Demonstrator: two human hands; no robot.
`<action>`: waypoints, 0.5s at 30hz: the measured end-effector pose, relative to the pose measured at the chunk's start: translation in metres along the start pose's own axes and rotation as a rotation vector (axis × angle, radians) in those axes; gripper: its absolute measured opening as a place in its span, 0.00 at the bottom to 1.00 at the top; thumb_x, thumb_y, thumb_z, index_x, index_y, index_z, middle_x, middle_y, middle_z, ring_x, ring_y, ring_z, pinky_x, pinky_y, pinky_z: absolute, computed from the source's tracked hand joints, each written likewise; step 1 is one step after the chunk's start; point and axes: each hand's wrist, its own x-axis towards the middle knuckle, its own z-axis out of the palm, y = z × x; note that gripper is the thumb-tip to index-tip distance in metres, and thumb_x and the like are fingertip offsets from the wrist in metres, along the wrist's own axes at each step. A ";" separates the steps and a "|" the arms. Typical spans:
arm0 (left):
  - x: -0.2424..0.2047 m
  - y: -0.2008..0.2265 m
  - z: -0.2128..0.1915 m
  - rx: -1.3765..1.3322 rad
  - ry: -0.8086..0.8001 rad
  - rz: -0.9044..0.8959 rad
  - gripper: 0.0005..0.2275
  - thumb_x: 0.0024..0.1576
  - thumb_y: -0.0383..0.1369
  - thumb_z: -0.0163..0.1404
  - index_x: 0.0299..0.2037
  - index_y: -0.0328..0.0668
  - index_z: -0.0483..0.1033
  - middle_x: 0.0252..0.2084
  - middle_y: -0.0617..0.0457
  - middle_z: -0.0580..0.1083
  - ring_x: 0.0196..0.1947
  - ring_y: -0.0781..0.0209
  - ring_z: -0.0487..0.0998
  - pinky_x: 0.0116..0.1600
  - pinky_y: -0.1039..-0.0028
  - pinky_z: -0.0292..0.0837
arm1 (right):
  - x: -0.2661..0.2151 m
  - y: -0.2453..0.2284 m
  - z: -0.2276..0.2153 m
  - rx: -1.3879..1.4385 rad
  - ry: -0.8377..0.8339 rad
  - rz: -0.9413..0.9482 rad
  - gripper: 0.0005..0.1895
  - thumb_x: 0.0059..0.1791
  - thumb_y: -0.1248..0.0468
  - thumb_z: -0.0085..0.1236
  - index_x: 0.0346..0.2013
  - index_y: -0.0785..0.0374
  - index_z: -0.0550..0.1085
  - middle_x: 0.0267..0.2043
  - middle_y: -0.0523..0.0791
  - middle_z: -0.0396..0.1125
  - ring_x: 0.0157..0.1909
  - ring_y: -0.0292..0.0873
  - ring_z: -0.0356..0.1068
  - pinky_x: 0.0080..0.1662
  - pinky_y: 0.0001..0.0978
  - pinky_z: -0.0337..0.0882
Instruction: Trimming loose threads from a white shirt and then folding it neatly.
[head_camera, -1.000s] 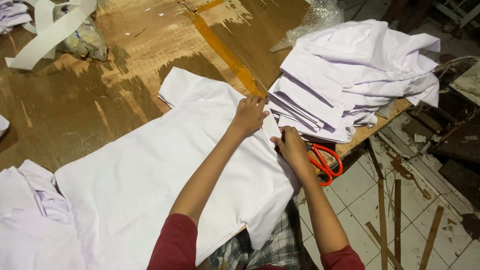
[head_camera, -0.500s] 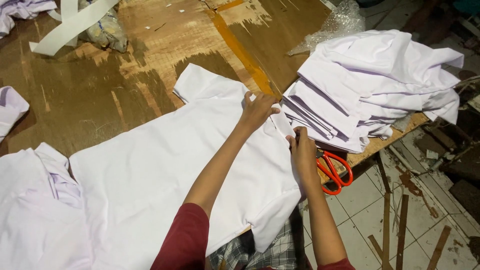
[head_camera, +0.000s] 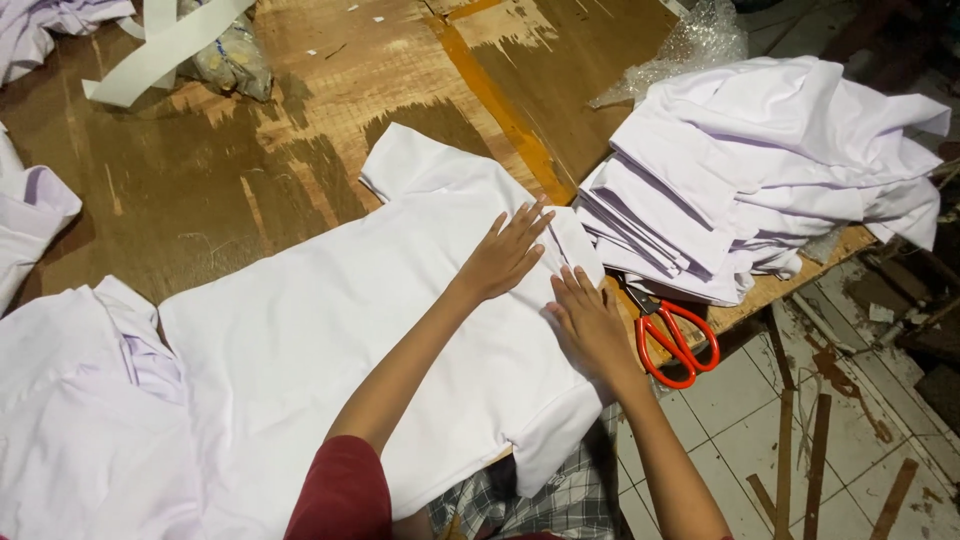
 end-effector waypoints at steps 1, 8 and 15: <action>-0.011 0.004 -0.005 0.003 0.006 -0.002 0.25 0.70 0.44 0.22 0.78 0.56 0.42 0.80 0.49 0.43 0.79 0.51 0.46 0.79 0.52 0.39 | 0.010 0.012 -0.002 -0.003 0.003 -0.006 0.32 0.60 0.43 0.23 0.73 0.55 0.57 0.79 0.47 0.47 0.81 0.47 0.38 0.74 0.55 0.33; -0.089 0.037 0.001 0.112 -0.076 -0.046 0.30 0.67 0.49 0.31 0.76 0.41 0.47 0.78 0.43 0.48 0.78 0.52 0.45 0.77 0.50 0.36 | 0.078 0.030 -0.009 0.120 0.301 -0.352 0.23 0.56 0.69 0.39 0.67 0.61 0.63 0.71 0.51 0.59 0.76 0.55 0.51 0.71 0.56 0.51; -0.111 0.034 0.008 0.136 -0.091 -0.061 0.31 0.66 0.52 0.29 0.76 0.45 0.48 0.79 0.45 0.47 0.78 0.50 0.46 0.76 0.49 0.38 | 0.094 0.032 -0.010 -0.152 -0.012 -0.162 0.31 0.61 0.48 0.19 0.78 0.56 0.48 0.81 0.45 0.40 0.81 0.45 0.37 0.75 0.47 0.37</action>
